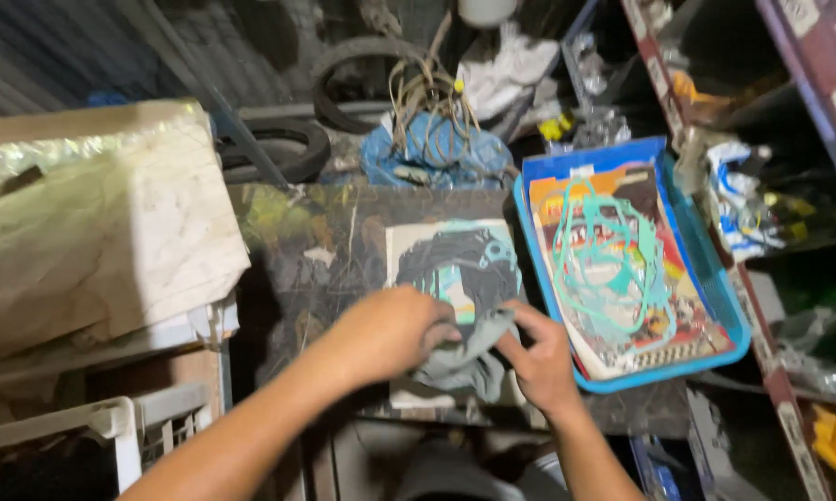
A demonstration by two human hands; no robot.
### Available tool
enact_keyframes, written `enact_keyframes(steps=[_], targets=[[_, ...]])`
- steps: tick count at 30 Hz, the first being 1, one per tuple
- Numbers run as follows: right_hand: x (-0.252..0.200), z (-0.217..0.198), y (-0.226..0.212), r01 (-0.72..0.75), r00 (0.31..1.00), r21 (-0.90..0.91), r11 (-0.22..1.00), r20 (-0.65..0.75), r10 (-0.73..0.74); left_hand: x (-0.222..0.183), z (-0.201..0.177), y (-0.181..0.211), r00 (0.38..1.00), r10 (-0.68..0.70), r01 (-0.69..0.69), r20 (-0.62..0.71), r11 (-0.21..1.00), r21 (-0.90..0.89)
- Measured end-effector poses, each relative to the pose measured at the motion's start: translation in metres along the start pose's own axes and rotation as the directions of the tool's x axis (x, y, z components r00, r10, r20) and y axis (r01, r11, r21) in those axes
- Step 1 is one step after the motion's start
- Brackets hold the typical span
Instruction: Cleaning and sorting motorcycle engine gaskets at a workbench.
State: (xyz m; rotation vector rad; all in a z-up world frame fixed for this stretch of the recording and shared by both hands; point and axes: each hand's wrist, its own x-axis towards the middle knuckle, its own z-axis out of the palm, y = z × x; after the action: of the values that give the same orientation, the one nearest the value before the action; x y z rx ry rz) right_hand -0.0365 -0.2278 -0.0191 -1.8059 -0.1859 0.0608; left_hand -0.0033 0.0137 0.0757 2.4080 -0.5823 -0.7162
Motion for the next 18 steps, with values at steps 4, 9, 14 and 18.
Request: enact_keyframes(steps=[4, 9, 14, 18], targets=[[0.001, 0.011, -0.013, -0.038, 0.999, 0.056, 0.998, -0.033, 0.040, -0.006, -0.024, 0.004, 1.000, -0.019, 0.019, -0.004, 0.999, -0.040], [-0.006, 0.013, -0.025, -0.050, 0.991, 0.120, 0.992, -0.118, 0.064, -0.008, -0.032, 0.006, 1.000, 0.006, -0.004, 0.006, 0.979, -0.202], [-0.012, 0.000, -0.023, -0.069, 0.982, 0.110, 0.992, -0.170, 0.087, -0.009, -0.030, 0.005, 1.000, 0.016, -0.016, -0.001, 0.974, -0.225], [-0.017, -0.007, -0.012, -0.088, 0.970, 0.107, 0.990, -0.216, 0.109, -0.006, -0.026, 0.003, 0.998, 0.042, -0.051, -0.048, 0.981, -0.189]])
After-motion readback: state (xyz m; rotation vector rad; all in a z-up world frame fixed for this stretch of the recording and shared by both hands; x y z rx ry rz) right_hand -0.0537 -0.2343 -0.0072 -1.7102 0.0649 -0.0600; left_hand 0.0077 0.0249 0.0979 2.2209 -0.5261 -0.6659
